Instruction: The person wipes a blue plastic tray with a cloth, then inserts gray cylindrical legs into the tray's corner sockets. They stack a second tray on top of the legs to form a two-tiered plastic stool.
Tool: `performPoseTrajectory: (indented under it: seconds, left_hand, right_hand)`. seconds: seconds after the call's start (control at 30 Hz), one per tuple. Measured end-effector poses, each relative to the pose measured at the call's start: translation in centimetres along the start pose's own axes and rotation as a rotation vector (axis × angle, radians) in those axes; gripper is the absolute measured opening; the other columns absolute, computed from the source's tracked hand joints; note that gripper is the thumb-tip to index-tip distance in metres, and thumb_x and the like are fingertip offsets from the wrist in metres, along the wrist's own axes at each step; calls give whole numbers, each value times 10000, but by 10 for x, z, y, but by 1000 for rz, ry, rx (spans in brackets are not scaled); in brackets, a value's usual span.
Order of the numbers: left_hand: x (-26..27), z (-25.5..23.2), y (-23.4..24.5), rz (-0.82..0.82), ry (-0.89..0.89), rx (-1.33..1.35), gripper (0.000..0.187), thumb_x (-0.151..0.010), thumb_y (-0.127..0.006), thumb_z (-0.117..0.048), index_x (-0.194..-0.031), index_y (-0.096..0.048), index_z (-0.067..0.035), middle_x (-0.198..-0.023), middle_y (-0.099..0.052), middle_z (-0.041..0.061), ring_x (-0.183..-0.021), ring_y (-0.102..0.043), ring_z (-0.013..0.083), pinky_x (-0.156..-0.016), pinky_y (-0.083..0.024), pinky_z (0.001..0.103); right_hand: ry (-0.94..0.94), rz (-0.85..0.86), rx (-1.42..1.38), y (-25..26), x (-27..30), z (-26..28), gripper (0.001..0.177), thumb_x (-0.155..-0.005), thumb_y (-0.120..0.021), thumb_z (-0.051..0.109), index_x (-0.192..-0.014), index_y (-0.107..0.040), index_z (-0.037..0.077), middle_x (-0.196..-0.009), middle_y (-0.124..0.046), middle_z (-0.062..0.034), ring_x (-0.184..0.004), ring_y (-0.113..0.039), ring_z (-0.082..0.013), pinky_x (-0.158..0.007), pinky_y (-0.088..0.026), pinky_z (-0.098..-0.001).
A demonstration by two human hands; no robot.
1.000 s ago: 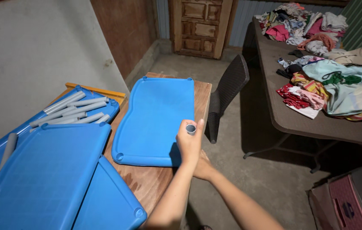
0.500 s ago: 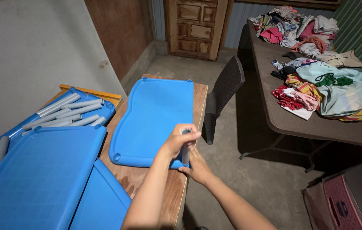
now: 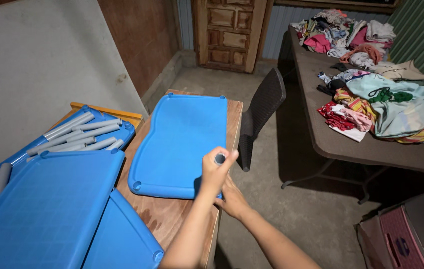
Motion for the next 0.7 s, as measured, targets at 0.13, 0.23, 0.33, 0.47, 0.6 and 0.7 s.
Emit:
performPoseTrajectory:
  seconds: [0.13,0.23,0.33,0.47,0.6,0.7]
  left_hand:
    - [0,8,10,454,246,390,271,-883,-789,-157,-732,-594,-45,-633,-525,-30,-580,-455,66,-524,-335,235]
    - [-8,-1,6,583,338,470,259,-895,-789,-164,-773,-591,-52,-659,-561,-3,-589,-518,97,-544,-393,257]
    - [1,-22,4,82,45,59,212,-899,-773,-193,-861,-619,-52,-737,-563,-35,-671,-520,61,-589,-432,243]
    - [32,-43,-3,-392,-76,-176,292,-822,-815,-217,-921,-601,-45,-718,-597,-22,-653,-558,71,-604,-479,251]
    - [9,-18,-3,-336,93,-149,339,-871,-829,-255,-774,-594,-31,-633,-526,-3,-597,-476,83,-536,-423,279]
    - [-3,0,-1,-40,138,56,319,-867,-816,-226,-725,-599,-39,-615,-529,-19,-567,-478,81,-511,-375,281]
  right_hand:
    - [-125,66,12,0,2,4,1043,-762,-853,249,-1569,-214,79,-1667,-180,-178,-1546,-142,-354,-1236,-235,-421]
    - [-107,75,44,1,1,7,1039,-776,-844,283,-1574,-210,78,-1660,-206,-166,-1555,-130,-348,-1241,-217,-429]
    - [-30,21,28,5,1,10,995,-807,-842,318,-1550,-239,48,-1639,-208,-197,-1531,-130,-372,-1209,-215,-446]
    - [-276,87,-161,-6,2,-7,669,-895,-690,305,-1493,-479,92,-1578,-473,-160,-1512,-402,-326,-1219,-355,-411]
    - [-111,19,-46,-4,0,-5,790,-850,-736,238,-1528,-374,57,-1609,-355,-198,-1533,-270,-366,-1232,-271,-438]
    - [-54,4,36,-3,1,-1,947,-817,-813,265,-1555,-263,44,-1634,-236,-209,-1536,-157,-378,-1233,-208,-452]
Point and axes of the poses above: each hand's wrist, its own x-axis away from the middle knuckle, its own y-axis out of the back of the hand, z = x × y, the point moved 6 cm from there along -x, towards the middle knuckle
